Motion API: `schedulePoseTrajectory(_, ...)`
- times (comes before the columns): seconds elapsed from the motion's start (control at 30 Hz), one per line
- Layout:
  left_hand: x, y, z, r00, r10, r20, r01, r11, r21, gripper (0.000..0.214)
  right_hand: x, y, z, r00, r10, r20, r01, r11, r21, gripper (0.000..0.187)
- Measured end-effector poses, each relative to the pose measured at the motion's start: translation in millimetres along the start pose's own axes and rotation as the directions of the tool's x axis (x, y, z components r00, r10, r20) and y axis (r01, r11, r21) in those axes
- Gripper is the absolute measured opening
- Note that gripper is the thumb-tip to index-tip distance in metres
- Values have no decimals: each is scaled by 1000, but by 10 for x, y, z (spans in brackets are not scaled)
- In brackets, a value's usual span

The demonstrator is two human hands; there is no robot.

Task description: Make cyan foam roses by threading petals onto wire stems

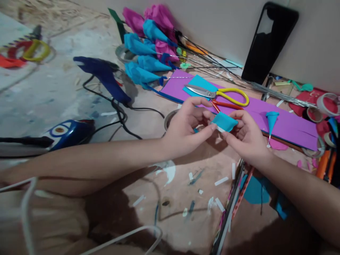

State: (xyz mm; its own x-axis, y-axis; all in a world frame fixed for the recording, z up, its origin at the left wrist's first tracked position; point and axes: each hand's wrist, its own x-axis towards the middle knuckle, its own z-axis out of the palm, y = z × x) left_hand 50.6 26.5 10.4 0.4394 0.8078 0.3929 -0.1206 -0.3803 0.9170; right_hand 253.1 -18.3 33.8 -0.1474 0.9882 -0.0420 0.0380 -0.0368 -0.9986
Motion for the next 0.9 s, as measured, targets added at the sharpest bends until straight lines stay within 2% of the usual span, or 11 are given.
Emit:
schedulePoseTrajectory(0.13,77,-81,-41,986,167,3,-165,971,173,41,12,0,11,998,-23,-56,25,1000,19,47)
schedulePoseTrajectory(0.3,2,-168,-59,947,312,73,-320,903,287,41,23,12,18,998,-25,-52,24,1000,-13,48)
schedulePoseTrajectory(0.37,-22,-156,-52,949,302,89,-314,896,313,36,24,13,23,999,-28,-40,27,1000,-16,48)
schedulePoseTrajectory(0.53,-37,-150,-65,978,194,70,-207,912,355,32,22,-6,36,999,-16,-31,15,999,-29,45)
schedulePoseTrajectory(0.73,-12,-159,-82,972,236,16,-225,901,371,19,18,18,24,998,-57,-28,57,998,-14,43)
schedulePoseTrajectory(0.9,73,-56,-78,944,314,104,-329,856,398,24,30,18,3,997,-70,-34,70,998,-11,43)
